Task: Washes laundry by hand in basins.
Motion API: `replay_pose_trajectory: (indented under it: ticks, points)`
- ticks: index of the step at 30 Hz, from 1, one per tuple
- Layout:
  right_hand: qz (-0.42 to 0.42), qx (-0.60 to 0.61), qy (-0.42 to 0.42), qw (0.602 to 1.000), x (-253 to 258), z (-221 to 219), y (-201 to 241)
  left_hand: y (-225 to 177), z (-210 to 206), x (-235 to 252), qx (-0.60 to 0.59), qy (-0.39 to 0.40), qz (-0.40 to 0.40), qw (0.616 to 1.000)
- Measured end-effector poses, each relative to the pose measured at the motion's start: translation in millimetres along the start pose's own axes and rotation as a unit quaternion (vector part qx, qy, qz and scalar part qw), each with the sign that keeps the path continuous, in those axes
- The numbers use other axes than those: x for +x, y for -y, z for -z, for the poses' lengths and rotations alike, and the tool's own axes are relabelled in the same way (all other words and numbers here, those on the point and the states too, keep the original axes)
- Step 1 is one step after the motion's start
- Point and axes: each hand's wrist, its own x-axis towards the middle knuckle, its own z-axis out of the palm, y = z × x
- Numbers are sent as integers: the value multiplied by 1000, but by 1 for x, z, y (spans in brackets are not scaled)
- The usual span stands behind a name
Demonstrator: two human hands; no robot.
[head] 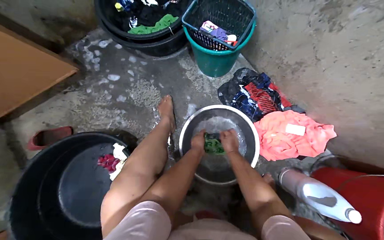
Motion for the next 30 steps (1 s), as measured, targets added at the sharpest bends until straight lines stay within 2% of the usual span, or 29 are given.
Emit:
replay_pose_trajectory:
  ticks: [1, 2, 3, 4, 6, 7, 8, 9, 10, 12, 13, 14, 15, 18, 19, 21, 23, 25, 26, 28, 30]
  points:
    - [-35, -43, -19, 998, 14, 0, -18, 4, 4, 11, 74, -33, -61, 995]
    - [-37, -76, -38, 996, 18, -6, -33, 13, 10, 21, 176, -40, -139, 974]
    - [2, -106, -31, 994, 15, -15, -43, 25, 16, 28, 297, -23, -207, 932]
    - [74, -139, 22, 987, 7, -26, -50, 38, 19, 31, 420, 20, -245, 873]
    - [220, -203, 174, 938, -5, -43, -59, 61, 15, 22, 587, 178, -242, 752]
    - [243, -228, 233, 913, -7, -45, -62, 68, 10, 13, 632, 256, -222, 697]
    - [228, -251, 268, 901, -7, -42, -61, 71, 6, 4, 659, 307, -205, 655]
    - [193, -264, 277, 904, -4, -36, -61, 71, 3, 0, 669, 325, -205, 636]
    - [159, -269, 256, 915, -2, -31, -64, 71, 3, 2, 672, 316, -217, 633]
    - [107, -244, 157, 951, -4, -34, -74, 65, 8, 17, 677, 233, -243, 654]
    - [77, -234, 137, 959, -10, -37, -74, 61, 10, 27, 687, 194, -240, 658]
    - [57, -236, 155, 958, -20, -40, -71, 57, 12, 35, 699, 173, -226, 656]
    - [60, -244, 207, 945, -32, -43, -66, 53, 14, 38, 710, 160, -216, 651]
    - [94, -209, 319, 920, -58, -50, -56, 52, 14, 28, 718, 176, -149, 657]
    - [69, -152, 328, 930, -61, -51, -54, 53, 12, 20, 720, 189, -119, 657]
    - [-41, 15, 316, 948, -59, -50, -49, 54, 7, 2, 721, 215, -82, 654]
    - [-156, 177, 242, 941, -63, -39, -42, 56, 4, -13, 708, 277, -63, 646]
    - [-221, 337, 164, 901, -70, -27, -36, 49, 0, -28, 655, 331, -107, 671]
    - [-231, 410, 154, 869, -74, -23, -36, 40, -4, -37, 600, 345, -140, 708]
    - [-272, 535, 159, 784, -84, -11, -33, 4, -13, -74, 459, 399, -199, 768]
    - [-294, 625, 145, 708, -97, 7, -23, -39, -13, -119, 348, 456, -195, 795]
